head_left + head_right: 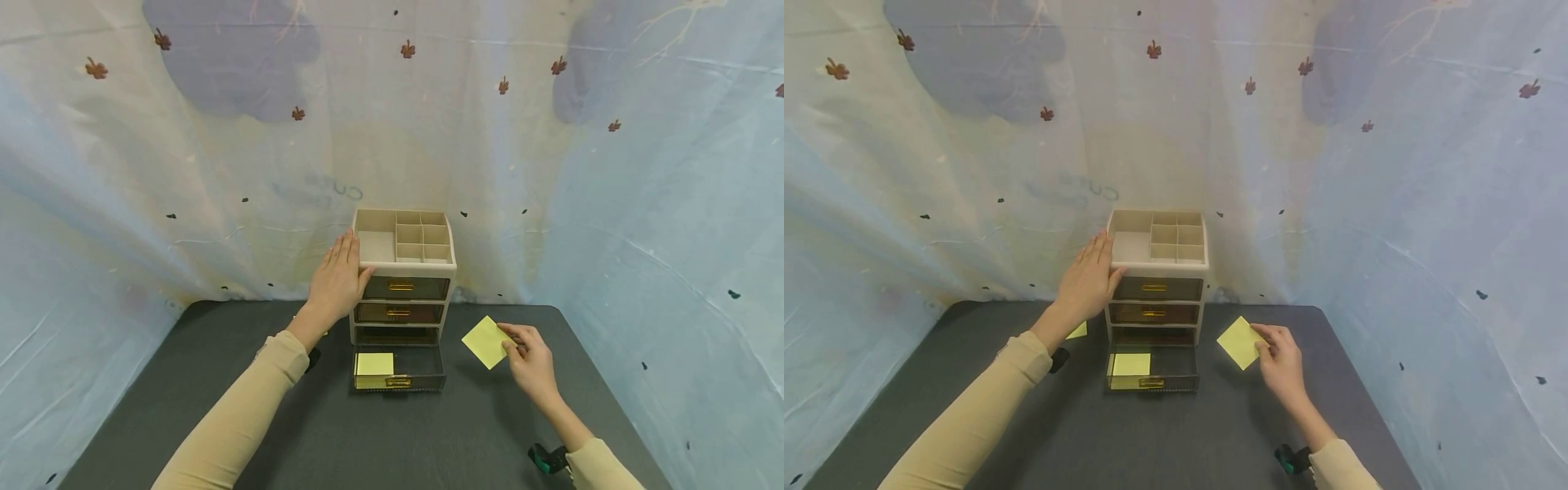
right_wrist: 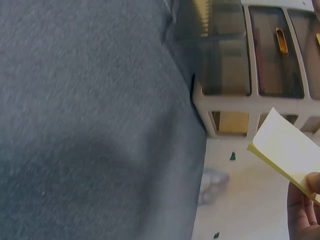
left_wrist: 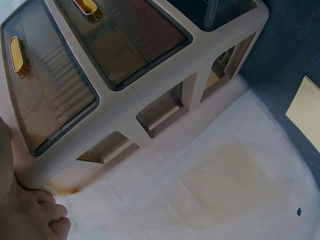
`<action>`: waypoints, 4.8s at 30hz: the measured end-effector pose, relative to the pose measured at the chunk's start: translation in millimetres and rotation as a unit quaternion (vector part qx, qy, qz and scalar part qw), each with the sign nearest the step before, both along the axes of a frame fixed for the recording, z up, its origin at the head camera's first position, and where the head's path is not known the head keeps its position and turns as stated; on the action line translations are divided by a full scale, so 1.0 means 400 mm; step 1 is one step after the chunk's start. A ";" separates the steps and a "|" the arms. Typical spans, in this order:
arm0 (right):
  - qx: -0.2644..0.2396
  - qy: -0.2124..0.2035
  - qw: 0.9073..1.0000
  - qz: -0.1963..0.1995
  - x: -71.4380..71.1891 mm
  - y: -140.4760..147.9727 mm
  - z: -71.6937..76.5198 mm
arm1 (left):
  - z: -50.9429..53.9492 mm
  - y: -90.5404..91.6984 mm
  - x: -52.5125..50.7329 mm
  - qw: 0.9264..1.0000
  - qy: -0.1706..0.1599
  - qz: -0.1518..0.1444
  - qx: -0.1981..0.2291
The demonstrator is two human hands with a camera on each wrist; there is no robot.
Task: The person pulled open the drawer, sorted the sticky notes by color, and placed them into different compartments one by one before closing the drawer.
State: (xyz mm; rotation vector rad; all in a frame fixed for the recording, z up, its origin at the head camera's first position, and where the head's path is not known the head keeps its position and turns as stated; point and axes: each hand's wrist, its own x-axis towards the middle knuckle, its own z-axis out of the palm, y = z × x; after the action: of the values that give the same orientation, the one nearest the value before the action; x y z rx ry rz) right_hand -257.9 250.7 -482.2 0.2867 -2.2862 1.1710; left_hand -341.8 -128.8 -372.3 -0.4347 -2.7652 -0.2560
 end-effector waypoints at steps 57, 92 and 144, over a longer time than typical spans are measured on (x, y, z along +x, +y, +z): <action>0.206 -0.103 0.928 0.293 -0.093 -0.243 0.013 | -0.006 0.000 -0.006 1.000 0.002 0.008 -0.002; 0.364 -0.036 0.892 0.266 -0.151 -0.280 -0.017 | -0.006 -0.001 -0.001 1.000 0.006 0.002 -0.003; 0.295 -0.020 0.918 0.264 -0.137 -0.282 0.017 | -0.005 -0.021 0.011 0.999 0.040 0.001 0.035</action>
State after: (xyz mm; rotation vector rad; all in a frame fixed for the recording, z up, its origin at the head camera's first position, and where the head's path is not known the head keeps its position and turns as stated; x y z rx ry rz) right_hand -312.7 138.0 -475.3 1.1754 -2.6380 0.6672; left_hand -337.5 -137.3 -374.4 -0.4152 -2.6688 -0.3259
